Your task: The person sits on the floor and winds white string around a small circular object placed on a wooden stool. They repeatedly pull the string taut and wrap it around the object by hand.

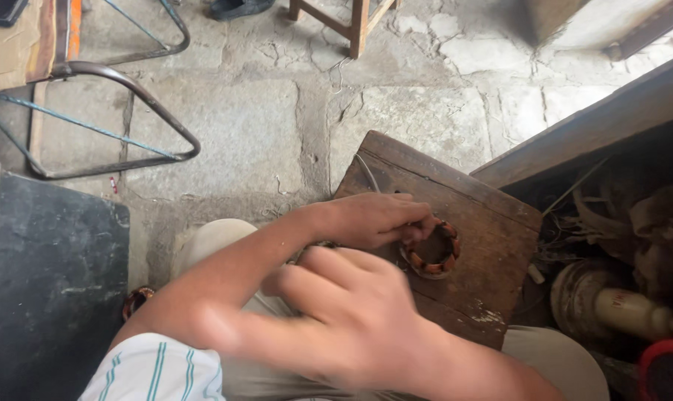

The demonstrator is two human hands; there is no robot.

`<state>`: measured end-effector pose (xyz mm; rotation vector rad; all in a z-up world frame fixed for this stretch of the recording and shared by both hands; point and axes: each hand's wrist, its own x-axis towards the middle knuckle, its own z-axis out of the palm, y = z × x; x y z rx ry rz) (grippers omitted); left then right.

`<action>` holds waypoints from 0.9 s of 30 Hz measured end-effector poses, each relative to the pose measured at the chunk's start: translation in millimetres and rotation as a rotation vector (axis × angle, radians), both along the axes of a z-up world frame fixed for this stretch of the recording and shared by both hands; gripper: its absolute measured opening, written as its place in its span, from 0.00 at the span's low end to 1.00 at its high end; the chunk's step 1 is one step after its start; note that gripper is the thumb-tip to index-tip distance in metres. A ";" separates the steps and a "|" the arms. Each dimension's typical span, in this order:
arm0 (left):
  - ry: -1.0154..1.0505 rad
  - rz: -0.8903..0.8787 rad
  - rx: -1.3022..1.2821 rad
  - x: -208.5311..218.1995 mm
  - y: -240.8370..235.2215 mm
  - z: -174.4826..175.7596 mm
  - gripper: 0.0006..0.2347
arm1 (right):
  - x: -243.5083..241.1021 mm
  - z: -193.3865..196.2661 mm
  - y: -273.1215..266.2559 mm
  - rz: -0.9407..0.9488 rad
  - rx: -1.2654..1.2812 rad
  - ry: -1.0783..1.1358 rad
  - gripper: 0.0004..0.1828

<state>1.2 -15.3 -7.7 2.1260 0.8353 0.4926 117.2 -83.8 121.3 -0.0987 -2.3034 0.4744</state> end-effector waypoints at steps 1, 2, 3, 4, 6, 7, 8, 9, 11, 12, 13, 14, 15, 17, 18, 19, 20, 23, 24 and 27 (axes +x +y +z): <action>-0.098 -0.010 -0.042 -0.1 2.1 -0.5 0.07 | -10.0 -1.9 0.2 -0.010 -0.069 -0.048 0.42; -0.196 -0.019 -0.084 -0.5 4.2 -0.6 0.08 | -21.3 -4.5 1.6 -0.009 -0.152 -0.100 0.43; -0.293 -0.032 -0.126 -1.5 6.5 -0.8 0.09 | -29.5 -6.2 5.8 -0.052 -0.292 -0.120 0.44; -0.311 -0.040 -0.137 -4.0 8.8 -1.3 0.09 | -28.5 -7.1 17.0 -0.204 -0.247 -0.024 0.46; -0.365 -0.048 -0.164 -4.7 10.3 -4.8 0.10 | -2.3 -7.8 55.0 -0.447 -0.193 0.116 0.49; -0.397 -0.045 -0.182 -4.1 8.1 -7.1 0.10 | 15.2 -9.8 73.7 -0.538 -0.194 0.159 0.49; -0.430 -0.043 -0.199 -2.0 5.2 -8.7 0.10 | 38.1 -8.2 94.2 -0.580 -0.234 0.164 0.45; -0.452 -0.047 -0.208 -2.3 6.0 -7.7 0.11 | 47.9 -18.2 101.7 -0.592 -0.282 0.141 0.40; -0.572 -0.049 -0.169 -4.4 9.7 -2.7 0.10 | 63.2 -37.9 107.8 -0.581 -0.384 0.060 0.29; -0.629 -0.055 -0.146 -6.5 12.6 0.6 0.10 | 67.9 -48.3 102.7 -0.551 -0.438 0.004 0.23; -0.563 -0.005 -0.233 -5.0 12.3 2.3 0.11 | 73.2 -57.5 93.0 -0.516 -0.496 -0.067 0.18; -0.496 0.044 -0.319 -5.0 11.2 3.4 0.12 | 77.1 -66.3 82.9 -0.477 -0.554 -0.137 0.13; -0.434 0.098 -0.410 -3.9 8.1 3.3 0.13 | 79.5 -75.7 70.2 -0.501 -0.565 -0.072 0.16; -0.534 0.009 -0.398 -1.8 2.9 2.3 0.13 | 82.0 -92.1 50.9 -0.548 -0.589 0.056 0.22; -0.586 -0.036 -0.391 -0.3 0.4 1.8 0.14 | 87.3 -96.2 50.4 -0.501 -0.637 0.053 0.22; -0.643 -0.063 -0.374 -0.7 -2.8 2.0 0.14 | 91.4 -100.9 47.3 -0.460 -0.694 0.059 0.23; -0.700 -0.090 -0.356 -0.4 -6.0 2.7 0.14 | 95.8 -104.8 44.6 -0.419 -0.750 0.066 0.23; -0.800 -0.097 -0.387 -0.5 2.0 9.7 0.14 | 104.6 -114.4 52.8 -0.380 -1.006 -0.021 0.23; -0.823 -0.079 -0.417 -2.3 5.2 11.6 0.14 | 106.4 -117.8 56.7 -0.309 -0.990 -0.053 0.17; -0.839 0.029 -0.383 -5.5 8.5 7.3 0.12 | 119.7 -126.6 64.7 -0.138 -0.990 -0.186 0.17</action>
